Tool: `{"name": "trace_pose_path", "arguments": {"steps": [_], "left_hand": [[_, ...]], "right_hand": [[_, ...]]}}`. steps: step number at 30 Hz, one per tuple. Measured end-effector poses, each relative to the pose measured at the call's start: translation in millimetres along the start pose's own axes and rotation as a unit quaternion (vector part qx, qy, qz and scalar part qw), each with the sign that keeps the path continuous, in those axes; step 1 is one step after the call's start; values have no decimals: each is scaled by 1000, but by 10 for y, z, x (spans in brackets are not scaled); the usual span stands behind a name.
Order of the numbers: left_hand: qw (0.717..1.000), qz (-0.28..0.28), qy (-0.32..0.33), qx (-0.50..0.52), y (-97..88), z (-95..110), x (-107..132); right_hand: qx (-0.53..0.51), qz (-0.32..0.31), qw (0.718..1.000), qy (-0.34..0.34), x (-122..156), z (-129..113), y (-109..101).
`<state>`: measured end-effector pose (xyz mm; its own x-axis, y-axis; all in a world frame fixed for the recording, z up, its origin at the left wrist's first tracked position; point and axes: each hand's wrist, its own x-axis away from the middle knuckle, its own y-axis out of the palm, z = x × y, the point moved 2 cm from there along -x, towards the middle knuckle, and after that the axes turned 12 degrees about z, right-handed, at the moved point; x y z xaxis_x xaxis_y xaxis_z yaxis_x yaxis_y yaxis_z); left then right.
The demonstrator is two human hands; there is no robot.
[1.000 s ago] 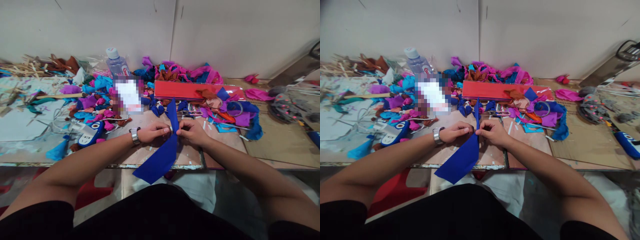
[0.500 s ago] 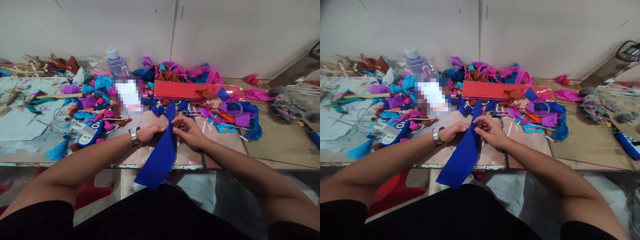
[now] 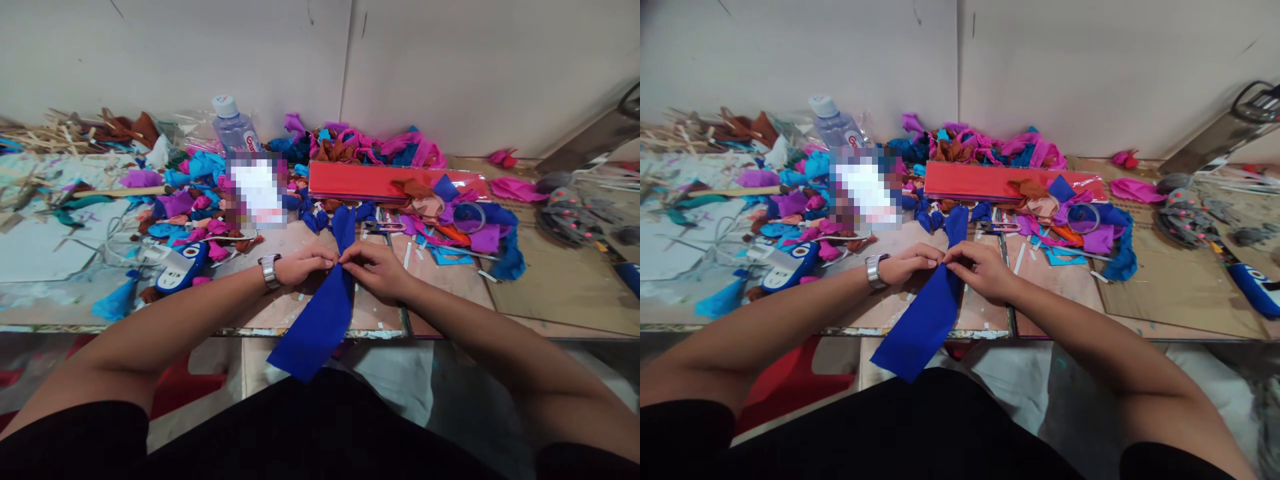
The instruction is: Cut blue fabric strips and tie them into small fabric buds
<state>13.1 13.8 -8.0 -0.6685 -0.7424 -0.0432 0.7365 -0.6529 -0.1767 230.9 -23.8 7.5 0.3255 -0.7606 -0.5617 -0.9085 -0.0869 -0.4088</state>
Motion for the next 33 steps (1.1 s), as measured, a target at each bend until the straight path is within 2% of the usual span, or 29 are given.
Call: {"name": "trace_pose_path", "arguments": {"steps": [3,9,15,22,33], "left_hand": [[1000,0,-3,3,9,21,10],[1000,-7,10,-9,7,8,4],[1000,6,19,-15,-5,-7,1],[998,-12,42,-37,-3,15,-1],[999,-11,33,-28,35,50,12]], "right_hand": [[2,2,1000,-2,8,12,1],[10,-8,999,42,11,29,-4],[25,15,999,14,-11,8,-21],[21,20,1000,4,-9,8,-20],[13,25,1000,-13,-10,20,-15]]}}
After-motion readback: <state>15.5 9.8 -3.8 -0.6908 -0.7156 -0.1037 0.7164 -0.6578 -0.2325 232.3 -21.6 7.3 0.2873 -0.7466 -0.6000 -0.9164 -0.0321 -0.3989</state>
